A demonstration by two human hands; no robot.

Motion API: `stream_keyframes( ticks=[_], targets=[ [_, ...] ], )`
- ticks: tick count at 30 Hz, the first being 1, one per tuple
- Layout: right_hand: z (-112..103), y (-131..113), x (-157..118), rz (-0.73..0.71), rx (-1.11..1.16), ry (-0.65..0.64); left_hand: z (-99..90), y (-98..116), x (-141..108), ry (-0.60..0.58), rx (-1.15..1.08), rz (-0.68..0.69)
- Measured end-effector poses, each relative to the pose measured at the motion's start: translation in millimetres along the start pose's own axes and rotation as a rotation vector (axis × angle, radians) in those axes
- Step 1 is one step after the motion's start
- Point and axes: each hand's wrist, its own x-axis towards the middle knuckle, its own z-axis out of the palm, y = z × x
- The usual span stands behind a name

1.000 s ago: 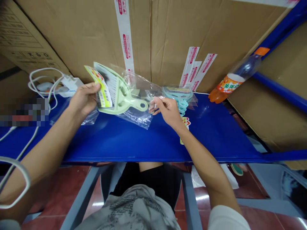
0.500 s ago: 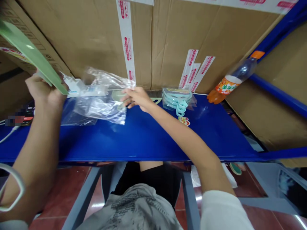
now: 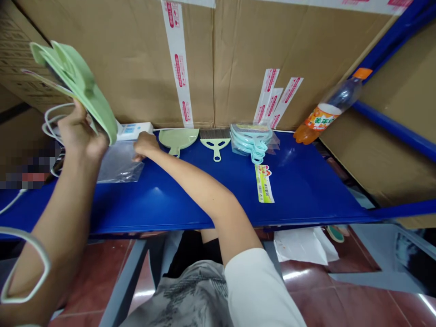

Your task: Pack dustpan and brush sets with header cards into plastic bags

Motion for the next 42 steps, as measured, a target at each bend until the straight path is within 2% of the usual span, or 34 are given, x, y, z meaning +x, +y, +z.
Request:
stream_keyframes(
  ticks=[3, 5, 8, 10, 12, 14, 18, 21, 25, 29, 31, 33, 35, 37, 38, 40, 42],
  targets=[
    [-8, -6, -14, -0.093, -0.297, 0.113, -8.6, -4, 4, -0.058, 0.019, 0.022],
    [-5, -9, -30, -0.231, -0.534, 0.176, -12.3, -6, 5, -0.093, 0.009, 0.028],
    [17, -7, -55, -0.482, -0.771, 0.175, -13.5, -7, 6, -0.129, -0.041, 0.037],
    [37, 1, -65, -0.586, -0.874, 0.11, -12.4, -8, 4, -0.137, -0.081, 0.04],
    [53, 11, -67, -0.555, -0.908, -0.016, -10.4, -8, 2, -0.114, -0.083, 0.027],
    [61, 20, -64, -0.46, -0.872, -0.135, -7.9, -9, -1, -0.072, -0.058, -0.007],
    [53, 28, -59, -0.373, -0.8, -0.241, -3.3, -9, -4, 0.002, -0.009, -0.047],
    [38, 28, -59, -0.344, -0.822, -0.281, -2.8, -11, -5, 0.02, 0.007, -0.041],
    [25, 27, -58, -0.343, -0.866, -0.285, -5.0, -13, -4, -0.023, -0.047, -0.037],
    [18, 22, -59, -0.434, -0.854, -0.178, -4.7, -13, -5, -0.027, -0.047, -0.069],
    [3, 19, -63, -0.552, -0.746, -0.068, -3.5, -13, -5, -0.01, -0.013, -0.096],
    [-27, 19, -70, -0.629, -0.54, 0.025, -2.3, -15, -5, 0.015, 0.016, -0.143],
    [-72, 23, -81, -0.503, -0.258, 0.044, -1.2, -20, -7, 0.026, 0.029, -0.195],
    [-124, 28, -96, -0.31, 0.059, 0.156, 0.3, -26, -12, -0.014, 0.058, -0.234],
    [-149, 29, -106, -0.285, 0.156, 0.264, 1.5, -29, -17, -0.049, 0.084, -0.253],
    [-187, 26, -127, -0.36, 0.203, 0.467, 4.9, -35, -28, -0.128, 0.16, -0.313],
    [-201, 16, -146, -0.45, 0.119, 0.507, 9.7, -41, -42, -0.203, 0.251, -0.414]
  ],
)
